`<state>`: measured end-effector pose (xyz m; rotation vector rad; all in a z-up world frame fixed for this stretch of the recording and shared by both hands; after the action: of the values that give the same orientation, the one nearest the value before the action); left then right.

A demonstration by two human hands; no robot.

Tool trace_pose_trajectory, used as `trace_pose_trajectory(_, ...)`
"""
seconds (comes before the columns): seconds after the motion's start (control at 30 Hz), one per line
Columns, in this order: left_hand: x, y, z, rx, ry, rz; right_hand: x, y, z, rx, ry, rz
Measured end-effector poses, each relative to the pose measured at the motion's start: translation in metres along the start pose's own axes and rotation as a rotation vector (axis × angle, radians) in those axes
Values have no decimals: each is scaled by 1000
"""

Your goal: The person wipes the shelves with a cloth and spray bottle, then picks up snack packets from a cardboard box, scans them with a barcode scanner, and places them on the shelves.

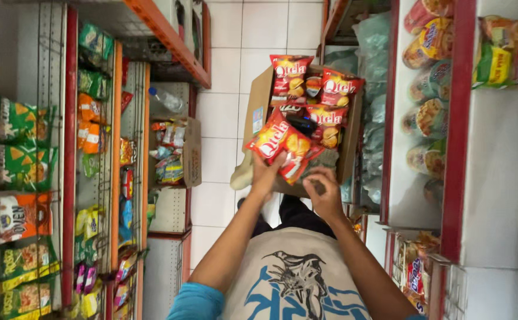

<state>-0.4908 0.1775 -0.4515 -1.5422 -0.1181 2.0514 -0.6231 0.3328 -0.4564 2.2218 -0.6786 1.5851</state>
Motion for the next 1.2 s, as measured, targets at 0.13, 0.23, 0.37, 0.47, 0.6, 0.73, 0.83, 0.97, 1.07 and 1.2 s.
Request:
trace_pose_trajectory(0.13,-6,-21,-48,-26,55,9,-3,14,8,10,-519,-262)
trace_pose_trajectory(0.23,-7,-31,-67,-35,25,-15,-24,26,25,150,-750,-151)
trace_pose_trajectory(0.37,-11,-44,-80,-28,10,-22,-8,26,17,-49,-648,-110)
trace_pose_trajectory(0.47,-14,-51,-88,-33,-21,-48,32,11,-4,-205,-368,-89)
trace_pose_trajectory(0.6,-21,-60,-94,-21,-107,-58,98,-7,-11,-296,-5,-12)
trace_pose_trajectory(0.73,-30,-65,-96,27,31,12,168,-20,21,-114,-307,-234)
trace_pose_trajectory(0.83,-36,-73,-97,87,177,144,197,-36,76,28,-359,-478)
trace_pose_trajectory(0.97,-58,-85,-102,253,298,369,213,-46,117,217,-549,-716)
trace_pose_trajectory(1.07,-69,-95,-117,296,292,294,218,-20,116,173,-457,-705)
trace_pose_trajectory(1.2,-75,-109,-132,273,289,171,212,-15,121,14,-285,-492)
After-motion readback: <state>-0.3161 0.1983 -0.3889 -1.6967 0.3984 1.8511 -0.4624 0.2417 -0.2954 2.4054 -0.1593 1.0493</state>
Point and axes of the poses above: each hand's wrist, its own y-axis towards the middle knuckle, its own z-axis out of the palm, x = y × z, the point moved 6 cm from there along y, towards the middle knuckle, and after that the axes turned 4 degrees about y, right-handed, at the moved point
